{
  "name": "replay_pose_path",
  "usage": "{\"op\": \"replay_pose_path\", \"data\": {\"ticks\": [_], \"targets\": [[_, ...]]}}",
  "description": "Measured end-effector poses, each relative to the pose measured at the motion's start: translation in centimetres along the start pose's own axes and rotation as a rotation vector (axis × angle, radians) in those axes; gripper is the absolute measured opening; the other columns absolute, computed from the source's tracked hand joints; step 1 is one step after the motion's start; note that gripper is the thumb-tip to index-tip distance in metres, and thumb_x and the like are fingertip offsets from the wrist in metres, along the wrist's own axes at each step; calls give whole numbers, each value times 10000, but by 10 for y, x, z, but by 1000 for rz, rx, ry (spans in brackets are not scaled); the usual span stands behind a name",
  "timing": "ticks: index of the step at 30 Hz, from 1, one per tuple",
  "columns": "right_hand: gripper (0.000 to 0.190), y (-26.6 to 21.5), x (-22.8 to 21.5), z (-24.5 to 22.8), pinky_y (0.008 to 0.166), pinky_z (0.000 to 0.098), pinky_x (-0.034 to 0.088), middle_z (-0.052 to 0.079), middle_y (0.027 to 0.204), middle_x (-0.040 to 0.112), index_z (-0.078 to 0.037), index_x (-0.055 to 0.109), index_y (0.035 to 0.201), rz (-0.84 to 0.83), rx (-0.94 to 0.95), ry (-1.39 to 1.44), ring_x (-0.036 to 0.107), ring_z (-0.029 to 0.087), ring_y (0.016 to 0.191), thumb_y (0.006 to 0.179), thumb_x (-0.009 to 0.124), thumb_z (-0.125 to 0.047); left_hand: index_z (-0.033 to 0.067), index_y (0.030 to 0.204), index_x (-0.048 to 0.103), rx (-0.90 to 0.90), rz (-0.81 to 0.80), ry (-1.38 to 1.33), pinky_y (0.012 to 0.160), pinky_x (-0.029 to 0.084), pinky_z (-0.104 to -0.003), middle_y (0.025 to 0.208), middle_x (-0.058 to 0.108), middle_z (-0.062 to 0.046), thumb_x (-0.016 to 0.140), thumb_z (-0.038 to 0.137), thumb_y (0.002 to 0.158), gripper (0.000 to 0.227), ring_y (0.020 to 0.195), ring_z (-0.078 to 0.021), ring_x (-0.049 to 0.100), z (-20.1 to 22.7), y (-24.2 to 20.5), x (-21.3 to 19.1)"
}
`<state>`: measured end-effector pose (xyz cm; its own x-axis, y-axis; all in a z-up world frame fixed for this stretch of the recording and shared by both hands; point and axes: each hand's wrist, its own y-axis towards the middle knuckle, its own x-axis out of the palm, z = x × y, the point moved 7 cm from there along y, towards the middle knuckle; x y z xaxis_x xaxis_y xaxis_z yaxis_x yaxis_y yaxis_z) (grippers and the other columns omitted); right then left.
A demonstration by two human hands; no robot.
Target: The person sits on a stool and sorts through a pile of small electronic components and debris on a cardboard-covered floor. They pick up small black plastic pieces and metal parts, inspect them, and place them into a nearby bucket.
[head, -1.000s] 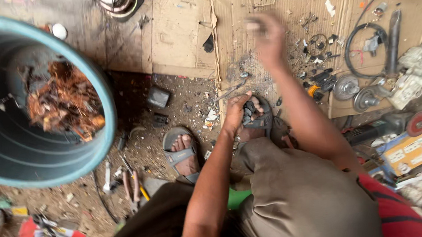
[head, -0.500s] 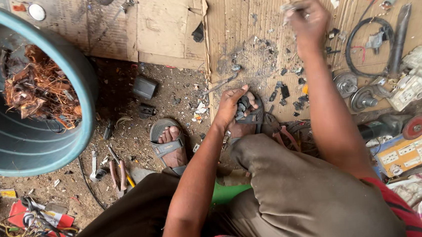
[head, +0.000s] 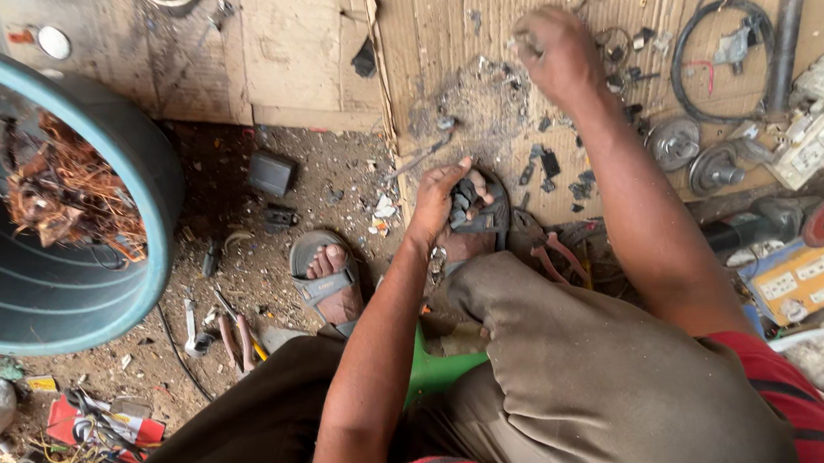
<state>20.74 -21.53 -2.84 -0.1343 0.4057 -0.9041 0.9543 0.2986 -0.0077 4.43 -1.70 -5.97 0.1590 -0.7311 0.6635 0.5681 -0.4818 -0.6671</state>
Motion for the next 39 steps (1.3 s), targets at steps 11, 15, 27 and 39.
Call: {"op": "replay_pose_path", "data": {"ticks": [11,15,27,39], "targets": [[132,13,-9,5,684,302,566,82,1017,701,-89,660,1088,2,336,1560,672,165,849,970,701,-45,-6,821,671,-1,7,-35,444,490,-283,739,685,-129,572,245,1059,360,657,-227,712,0,-1,0],[150,26,3,-7,656,315,583,107,1028,648,-55,691,1162,-40,346,821,612,173,799,1017,728,-67,-31,824,689,41,-43,-12,468,501,-276,744,698,-136,562,260,1069,401,658,-221,712,0,-1,2],[133,53,43,-12,735,391,624,140,975,653,-14,579,1045,-226,218,136,689,258,866,1015,701,-57,-21,830,680,21,2,-14,453,494,-278,743,690,-135,588,251,1064,370,652,-232,716,0,-2,0],[136,18,-15,-28,701,280,487,15,922,584,-156,572,1032,-72,391,1977,559,126,796,1021,599,-289,-11,863,692,-15,4,15,452,487,-289,764,719,-188,590,286,1052,367,572,-207,663,4,-1,-1]]}}
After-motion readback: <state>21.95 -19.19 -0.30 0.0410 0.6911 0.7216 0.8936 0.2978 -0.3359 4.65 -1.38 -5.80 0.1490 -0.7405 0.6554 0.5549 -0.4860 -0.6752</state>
